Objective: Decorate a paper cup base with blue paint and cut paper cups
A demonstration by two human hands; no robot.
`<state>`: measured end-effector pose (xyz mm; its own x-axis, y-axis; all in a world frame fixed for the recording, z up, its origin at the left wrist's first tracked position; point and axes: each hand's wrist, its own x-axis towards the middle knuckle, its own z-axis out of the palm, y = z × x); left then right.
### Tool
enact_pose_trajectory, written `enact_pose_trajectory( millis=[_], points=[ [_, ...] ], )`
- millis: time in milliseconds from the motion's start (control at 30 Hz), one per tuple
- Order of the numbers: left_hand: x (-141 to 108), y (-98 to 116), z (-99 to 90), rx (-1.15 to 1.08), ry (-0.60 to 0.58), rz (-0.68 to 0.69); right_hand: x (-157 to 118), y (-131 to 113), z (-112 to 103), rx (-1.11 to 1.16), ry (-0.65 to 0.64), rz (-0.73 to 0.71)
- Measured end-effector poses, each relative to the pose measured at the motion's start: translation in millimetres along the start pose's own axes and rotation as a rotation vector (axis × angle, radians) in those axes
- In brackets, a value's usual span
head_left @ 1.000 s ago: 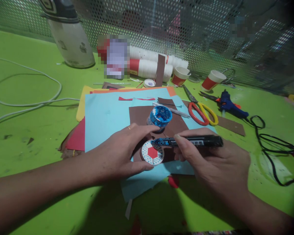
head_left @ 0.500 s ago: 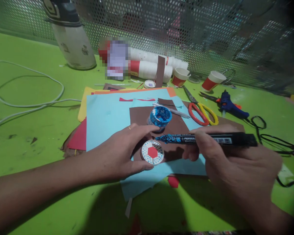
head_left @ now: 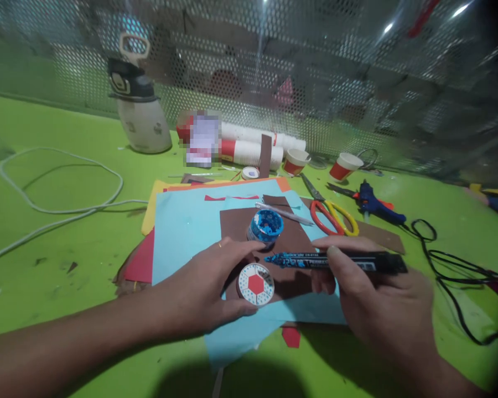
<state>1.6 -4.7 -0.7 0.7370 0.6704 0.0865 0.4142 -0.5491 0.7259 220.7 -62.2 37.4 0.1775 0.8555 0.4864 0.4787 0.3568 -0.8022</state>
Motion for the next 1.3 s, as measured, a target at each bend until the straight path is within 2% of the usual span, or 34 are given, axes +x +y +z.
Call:
enact_pose_trajectory(
  millis=[167,400,667,800,933,1000,1167,1300],
  points=[
    [-1.9,1.4,1.8,-0.005,0.016,-0.076,2.4,6.6,-4.5,0.144,-0.057,-0.025],
    [-5.0,2.9,-0.7,-0.026,0.007,-0.042,18.1,5.3,-6.0,0.108,0.01,0.09],
    [-4.9,1.5,-0.9,-0.036,0.037,-0.002,47.5,-4.1,-2.7,-0.028,-0.173,0.117],
    [-5.5,2.1,-2.9,-0.04,0.022,0.005,57.2,-5.0,7.7,-0.14,-0.243,0.087],
    [-6.0,2.6,-4.5,-0.162,0.018,0.024,59.3,3.8,20.8,-0.207,-0.306,0.046],
    [-4.2,0.4,-3.8,-0.257,0.055,-0.012,59.0,9.3,25.3,-0.256,-0.319,0.025],
    [6.9,-9.7,-5.9,-0.428,0.222,-0.201,59.1,16.5,25.0,-0.34,-0.376,0.022],
    [17.1,-8.7,-18.6,-0.43,0.223,-0.219,61.0,16.8,19.7,-0.278,-0.377,0.043]
  ],
)
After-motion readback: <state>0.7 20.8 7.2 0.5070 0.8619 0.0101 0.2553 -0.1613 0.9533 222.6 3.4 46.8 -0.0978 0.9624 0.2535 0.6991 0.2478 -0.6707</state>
